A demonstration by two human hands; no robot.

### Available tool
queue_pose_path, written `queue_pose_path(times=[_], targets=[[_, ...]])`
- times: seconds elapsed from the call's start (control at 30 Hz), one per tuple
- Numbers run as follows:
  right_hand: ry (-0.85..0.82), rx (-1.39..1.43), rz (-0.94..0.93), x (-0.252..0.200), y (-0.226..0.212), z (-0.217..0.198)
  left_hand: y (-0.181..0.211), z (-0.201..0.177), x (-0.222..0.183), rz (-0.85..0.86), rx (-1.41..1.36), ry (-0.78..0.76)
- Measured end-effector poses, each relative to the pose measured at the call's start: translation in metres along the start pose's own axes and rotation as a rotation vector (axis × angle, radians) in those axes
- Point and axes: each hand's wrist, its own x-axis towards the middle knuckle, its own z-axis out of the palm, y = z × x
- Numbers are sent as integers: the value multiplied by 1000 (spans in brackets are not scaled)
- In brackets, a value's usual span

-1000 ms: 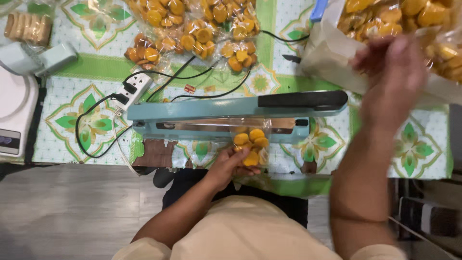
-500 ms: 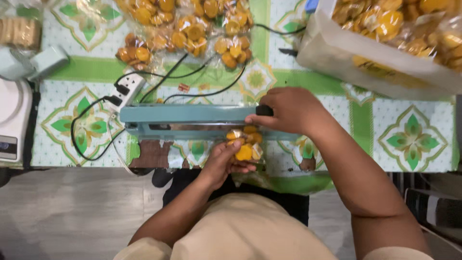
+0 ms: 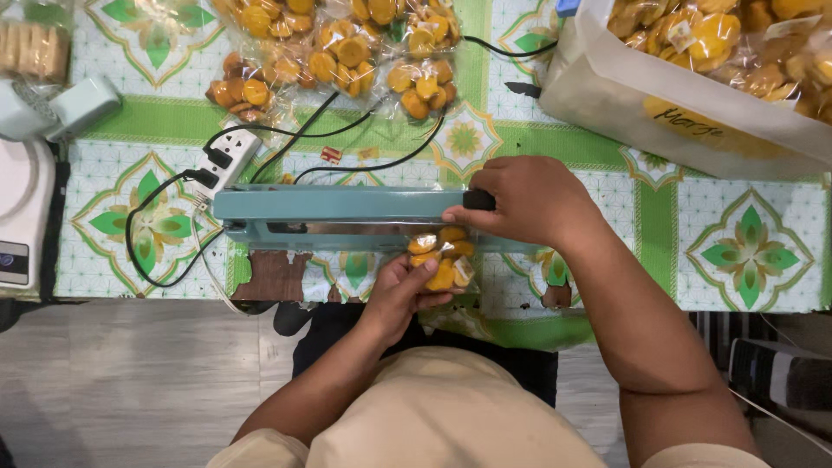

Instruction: The person places small yellow food items into plastic bags by hand and then seals the open edge of each bag using a tabletop heat sealer, placing the completed bags on a table.

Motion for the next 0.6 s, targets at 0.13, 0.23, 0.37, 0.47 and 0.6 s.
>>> queue_pose_path(times=[0.13, 0.23, 0.37, 0.47, 0.6], targets=[[10, -3, -12, 0, 1, 2, -1, 1, -2, -6, 3, 15], [2, -24, -13, 0, 1, 1, 0, 2, -1, -5, 3, 24], [-13, -12, -6, 1, 1, 0, 0, 3, -1, -21, 19, 43], [-9, -10, -10, 1, 1, 0, 0, 3, -2, -27, 19, 52], [-2, -6, -15, 0, 3, 2, 0, 3, -3, -7, 13, 39]])
